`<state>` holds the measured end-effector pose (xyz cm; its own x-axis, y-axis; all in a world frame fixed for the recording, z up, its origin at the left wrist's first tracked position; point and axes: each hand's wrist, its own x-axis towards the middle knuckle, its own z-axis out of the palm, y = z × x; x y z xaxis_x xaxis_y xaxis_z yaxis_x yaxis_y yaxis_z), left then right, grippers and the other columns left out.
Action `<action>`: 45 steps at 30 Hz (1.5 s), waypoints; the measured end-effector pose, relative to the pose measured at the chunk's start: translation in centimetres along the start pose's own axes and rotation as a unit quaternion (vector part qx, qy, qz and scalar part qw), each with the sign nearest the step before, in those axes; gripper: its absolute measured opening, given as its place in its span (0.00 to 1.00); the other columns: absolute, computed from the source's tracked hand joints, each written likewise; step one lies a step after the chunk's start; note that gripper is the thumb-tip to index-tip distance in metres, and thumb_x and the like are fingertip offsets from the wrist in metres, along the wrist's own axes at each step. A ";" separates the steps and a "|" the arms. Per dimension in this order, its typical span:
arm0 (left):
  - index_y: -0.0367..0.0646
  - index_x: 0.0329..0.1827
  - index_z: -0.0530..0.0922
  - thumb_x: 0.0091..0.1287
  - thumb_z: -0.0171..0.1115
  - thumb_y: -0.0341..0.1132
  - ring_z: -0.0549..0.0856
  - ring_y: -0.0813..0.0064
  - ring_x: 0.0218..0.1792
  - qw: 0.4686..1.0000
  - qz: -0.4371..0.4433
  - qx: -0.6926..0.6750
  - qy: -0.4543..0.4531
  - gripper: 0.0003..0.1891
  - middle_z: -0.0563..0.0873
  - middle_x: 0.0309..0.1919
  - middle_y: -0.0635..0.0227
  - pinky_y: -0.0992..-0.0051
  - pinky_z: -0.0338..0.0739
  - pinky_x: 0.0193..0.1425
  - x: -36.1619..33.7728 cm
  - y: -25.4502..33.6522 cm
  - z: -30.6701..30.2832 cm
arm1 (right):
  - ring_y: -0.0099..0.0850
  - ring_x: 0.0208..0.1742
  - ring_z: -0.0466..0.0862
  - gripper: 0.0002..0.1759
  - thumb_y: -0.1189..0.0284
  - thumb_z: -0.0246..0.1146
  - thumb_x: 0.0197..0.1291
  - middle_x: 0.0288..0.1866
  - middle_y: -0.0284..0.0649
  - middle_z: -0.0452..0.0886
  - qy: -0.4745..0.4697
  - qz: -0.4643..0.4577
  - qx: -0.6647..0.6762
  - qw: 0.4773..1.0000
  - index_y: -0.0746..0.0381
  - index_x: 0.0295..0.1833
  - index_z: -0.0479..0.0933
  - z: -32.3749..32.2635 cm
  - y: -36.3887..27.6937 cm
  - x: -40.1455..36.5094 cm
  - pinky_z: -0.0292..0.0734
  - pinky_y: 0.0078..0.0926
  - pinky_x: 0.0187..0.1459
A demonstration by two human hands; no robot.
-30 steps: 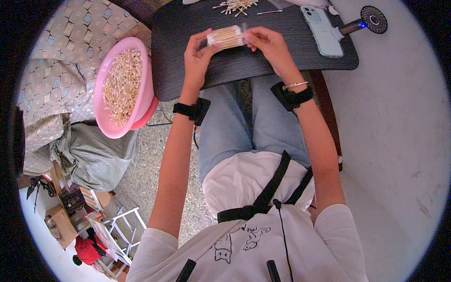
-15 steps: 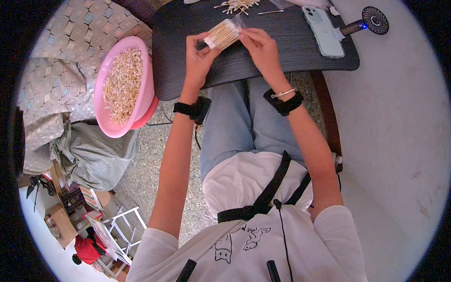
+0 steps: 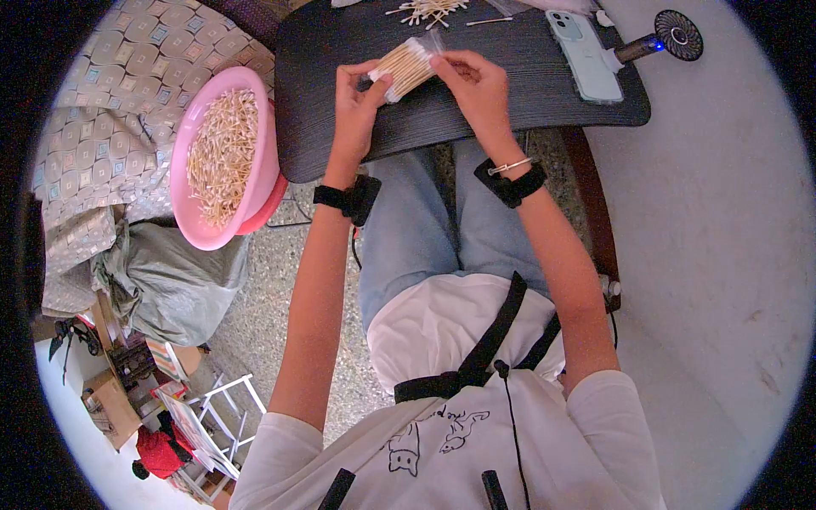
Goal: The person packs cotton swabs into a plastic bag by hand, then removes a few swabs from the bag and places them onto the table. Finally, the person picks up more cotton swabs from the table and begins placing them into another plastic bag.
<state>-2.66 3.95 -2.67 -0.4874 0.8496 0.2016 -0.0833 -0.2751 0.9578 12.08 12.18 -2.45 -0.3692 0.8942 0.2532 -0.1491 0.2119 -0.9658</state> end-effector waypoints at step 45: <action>0.37 0.49 0.70 0.66 0.61 0.34 0.80 0.78 0.41 1.000 0.007 0.020 -0.020 0.14 0.76 0.47 0.63 0.80 0.76 0.44 -0.1 0.6 0.1 | 0.16 0.37 0.73 0.12 0.67 0.58 0.64 0.37 0.28 0.76 -0.317 0.217 0.058 0.921 0.65 0.45 0.76 -4.9 -1.1 4.3 0.70 0.13 0.43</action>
<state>-2.57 3.79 -2.10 -0.4522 0.8636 0.2230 -0.0415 -0.2702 0.9619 15.17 17.69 -0.59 -0.8734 0.4669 -0.1383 0.0552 -0.1873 -0.9808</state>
